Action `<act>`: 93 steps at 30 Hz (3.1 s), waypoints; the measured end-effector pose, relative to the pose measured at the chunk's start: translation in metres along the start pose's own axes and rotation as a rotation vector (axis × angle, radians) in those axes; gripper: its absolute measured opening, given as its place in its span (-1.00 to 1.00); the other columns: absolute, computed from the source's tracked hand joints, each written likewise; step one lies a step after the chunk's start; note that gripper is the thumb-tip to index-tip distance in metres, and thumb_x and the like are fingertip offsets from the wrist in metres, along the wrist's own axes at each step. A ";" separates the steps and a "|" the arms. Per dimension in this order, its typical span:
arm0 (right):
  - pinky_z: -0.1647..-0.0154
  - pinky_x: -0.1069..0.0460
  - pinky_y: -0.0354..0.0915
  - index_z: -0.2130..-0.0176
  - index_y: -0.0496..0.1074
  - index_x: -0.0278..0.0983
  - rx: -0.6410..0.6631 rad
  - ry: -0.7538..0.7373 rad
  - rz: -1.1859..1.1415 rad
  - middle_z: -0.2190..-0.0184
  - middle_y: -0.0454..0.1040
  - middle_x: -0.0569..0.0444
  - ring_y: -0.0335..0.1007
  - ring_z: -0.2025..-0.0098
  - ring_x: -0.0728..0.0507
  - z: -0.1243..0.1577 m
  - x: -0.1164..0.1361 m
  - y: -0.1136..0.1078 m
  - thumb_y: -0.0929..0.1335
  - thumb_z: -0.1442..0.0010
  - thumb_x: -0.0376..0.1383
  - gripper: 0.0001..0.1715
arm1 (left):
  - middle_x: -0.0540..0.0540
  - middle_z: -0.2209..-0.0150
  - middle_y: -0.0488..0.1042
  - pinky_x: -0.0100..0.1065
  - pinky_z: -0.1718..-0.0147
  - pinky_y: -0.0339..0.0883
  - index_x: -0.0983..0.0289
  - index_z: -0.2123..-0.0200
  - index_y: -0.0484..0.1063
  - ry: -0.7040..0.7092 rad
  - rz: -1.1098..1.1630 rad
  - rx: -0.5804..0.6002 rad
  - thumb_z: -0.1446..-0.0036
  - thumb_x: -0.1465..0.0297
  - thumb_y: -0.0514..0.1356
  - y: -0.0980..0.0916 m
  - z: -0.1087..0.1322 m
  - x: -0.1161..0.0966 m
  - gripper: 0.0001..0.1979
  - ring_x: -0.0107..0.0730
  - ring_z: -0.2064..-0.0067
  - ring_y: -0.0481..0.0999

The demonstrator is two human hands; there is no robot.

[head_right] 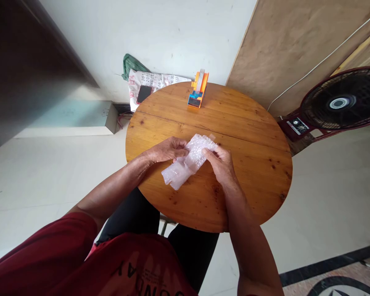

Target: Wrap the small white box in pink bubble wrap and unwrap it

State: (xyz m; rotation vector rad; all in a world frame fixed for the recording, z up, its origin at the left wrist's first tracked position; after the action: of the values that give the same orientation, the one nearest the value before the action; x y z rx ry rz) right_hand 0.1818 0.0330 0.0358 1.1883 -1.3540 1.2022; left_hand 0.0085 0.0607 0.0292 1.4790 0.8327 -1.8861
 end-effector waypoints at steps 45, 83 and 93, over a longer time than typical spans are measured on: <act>0.31 0.00 0.33 0.50 0.45 -0.17 -0.234 0.018 -0.225 0.49 0.43 0.18 0.37 0.38 -0.09 -0.005 -0.004 -0.019 0.48 0.02 -0.18 -0.83 | -0.08 0.67 0.23 -0.44 0.64 0.01 0.28 0.56 0.30 -0.041 0.455 -0.388 0.02 0.42 0.22 -0.028 -0.008 0.014 -0.84 -0.57 0.63 0.14; 0.08 -0.16 0.48 0.42 0.43 -0.16 -0.093 0.157 -0.451 0.37 0.59 0.10 0.55 0.27 -0.20 -0.017 -0.027 -0.005 0.43 -0.09 -0.18 -0.86 | -0.08 0.54 0.37 -0.51 0.53 0.20 0.31 0.49 0.37 0.195 0.488 -0.438 0.07 0.34 0.40 -0.037 -0.007 0.009 -0.74 -0.63 0.54 0.30; 0.08 -0.12 0.47 0.43 0.42 -0.17 -0.289 0.062 -0.468 0.35 0.56 0.11 0.52 0.27 -0.14 -0.022 -0.041 -0.037 0.46 -0.13 -0.15 -0.79 | -0.11 0.59 0.27 -0.48 0.53 0.19 0.25 0.54 0.23 0.071 0.835 -0.681 -0.01 0.45 0.28 -0.058 -0.014 0.037 -0.76 -0.56 0.56 0.29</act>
State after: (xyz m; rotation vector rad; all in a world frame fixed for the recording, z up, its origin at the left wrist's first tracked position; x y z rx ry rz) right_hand 0.2237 0.0561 0.0000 1.1629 -1.0789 0.6805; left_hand -0.0353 0.1053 -0.0026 1.1760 0.6391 -0.8222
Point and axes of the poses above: each hand's wrist, its own z-axis away from the middle knuckle, its own y-axis out of the palm, x = y × z, the point moved 7 cm from there along -z, towards the middle knuckle
